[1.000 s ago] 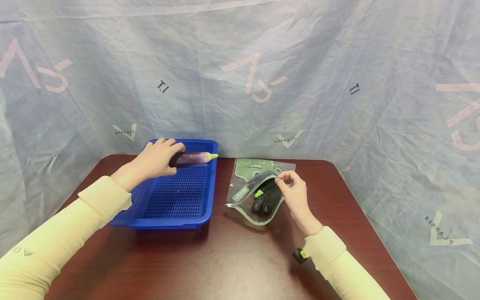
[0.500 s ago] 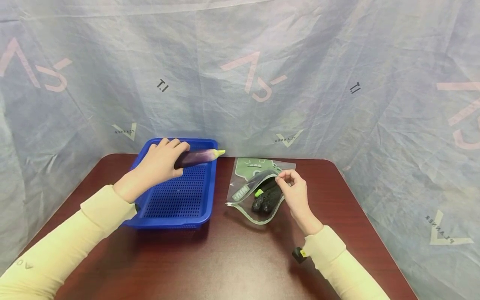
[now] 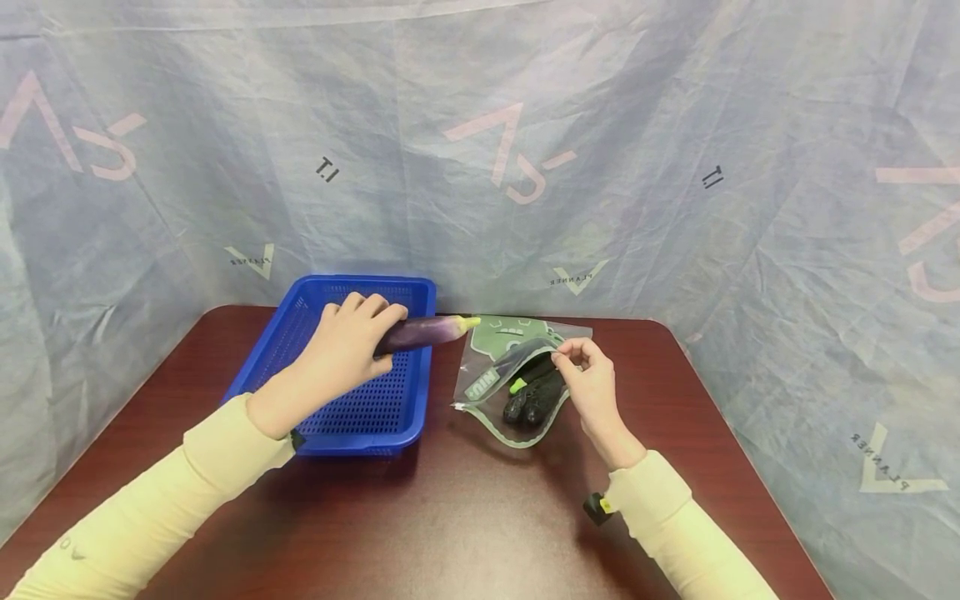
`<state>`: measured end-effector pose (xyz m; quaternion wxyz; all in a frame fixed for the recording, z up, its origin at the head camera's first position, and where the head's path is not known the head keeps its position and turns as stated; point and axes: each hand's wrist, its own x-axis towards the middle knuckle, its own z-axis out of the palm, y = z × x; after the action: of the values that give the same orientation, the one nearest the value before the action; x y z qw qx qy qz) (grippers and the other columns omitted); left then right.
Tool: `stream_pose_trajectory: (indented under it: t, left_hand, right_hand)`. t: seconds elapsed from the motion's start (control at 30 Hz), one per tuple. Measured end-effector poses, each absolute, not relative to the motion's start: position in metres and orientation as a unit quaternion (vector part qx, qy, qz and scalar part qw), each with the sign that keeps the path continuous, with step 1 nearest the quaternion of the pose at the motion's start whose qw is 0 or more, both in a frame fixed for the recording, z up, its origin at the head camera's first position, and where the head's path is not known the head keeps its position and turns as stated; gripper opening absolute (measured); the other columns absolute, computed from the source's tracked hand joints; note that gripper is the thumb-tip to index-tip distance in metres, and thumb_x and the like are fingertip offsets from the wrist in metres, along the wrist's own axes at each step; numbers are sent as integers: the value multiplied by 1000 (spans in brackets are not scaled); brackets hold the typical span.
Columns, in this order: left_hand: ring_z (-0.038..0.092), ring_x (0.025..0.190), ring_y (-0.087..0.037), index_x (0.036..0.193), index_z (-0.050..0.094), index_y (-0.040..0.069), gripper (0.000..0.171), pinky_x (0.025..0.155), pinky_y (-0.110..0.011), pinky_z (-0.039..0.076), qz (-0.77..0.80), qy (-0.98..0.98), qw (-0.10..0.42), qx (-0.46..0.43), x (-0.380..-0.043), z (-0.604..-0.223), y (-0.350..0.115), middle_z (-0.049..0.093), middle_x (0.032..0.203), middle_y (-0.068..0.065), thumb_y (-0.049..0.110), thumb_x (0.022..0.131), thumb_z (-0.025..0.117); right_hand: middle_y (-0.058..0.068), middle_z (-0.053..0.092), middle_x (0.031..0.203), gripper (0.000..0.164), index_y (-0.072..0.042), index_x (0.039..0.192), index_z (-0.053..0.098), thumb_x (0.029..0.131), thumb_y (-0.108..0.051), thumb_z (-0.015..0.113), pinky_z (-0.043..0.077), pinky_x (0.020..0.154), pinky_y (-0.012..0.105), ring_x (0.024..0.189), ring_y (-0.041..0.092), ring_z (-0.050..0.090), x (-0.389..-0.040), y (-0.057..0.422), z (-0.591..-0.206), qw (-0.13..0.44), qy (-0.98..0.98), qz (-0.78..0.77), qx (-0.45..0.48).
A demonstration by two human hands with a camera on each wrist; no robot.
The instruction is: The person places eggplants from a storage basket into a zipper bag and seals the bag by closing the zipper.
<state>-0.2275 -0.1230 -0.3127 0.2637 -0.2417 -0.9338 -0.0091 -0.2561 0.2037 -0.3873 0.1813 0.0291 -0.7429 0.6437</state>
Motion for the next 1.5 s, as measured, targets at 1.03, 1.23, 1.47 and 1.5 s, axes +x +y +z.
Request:
stream_pose_trajectory:
  t: [1.03, 1.23, 1.47, 1.5]
  left_hand:
    - [49, 92, -25, 110, 55, 19, 53, 62, -38, 36, 28, -917, 278, -284, -193, -351, -43, 56, 102, -2, 33, 65, 78]
    - [49, 96, -24, 108, 55, 20, 53, 65, -40, 37, 33, -930, 262, -258, -191, -360, -26, 56, 102, 0, 35, 64, 79]
    - [48, 98, -23, 112, 54, 22, 56, 69, -41, 37, 41, -944, 226, -238, -188, -370, -11, 56, 103, 1, 42, 66, 79]
    - [49, 97, -23, 111, 54, 22, 56, 69, -41, 37, 42, -944, 226, -235, -188, -371, -9, 56, 102, 1, 43, 65, 79]
  right_hand:
    - [-6, 54, 68, 8, 5, 89, 55, 85, 2, 62, 36, 50, 17, 55, 3, 43, -255, 198, -383, 178, -701, 689, 49]
    - [-7, 55, 69, 11, 7, 91, 54, 85, 2, 61, 38, 51, 16, 56, 3, 45, -254, 197, -383, 178, -709, 681, 43]
    - [-7, 55, 69, 7, 2, 88, 56, 85, 1, 62, 39, 51, 16, 58, 3, 46, -254, 196, -384, 171, -709, 683, 42]
    - [-7, 56, 69, 7, 2, 88, 56, 85, 0, 62, 39, 51, 16, 58, 3, 46, -254, 196, -384, 170, -709, 683, 42]
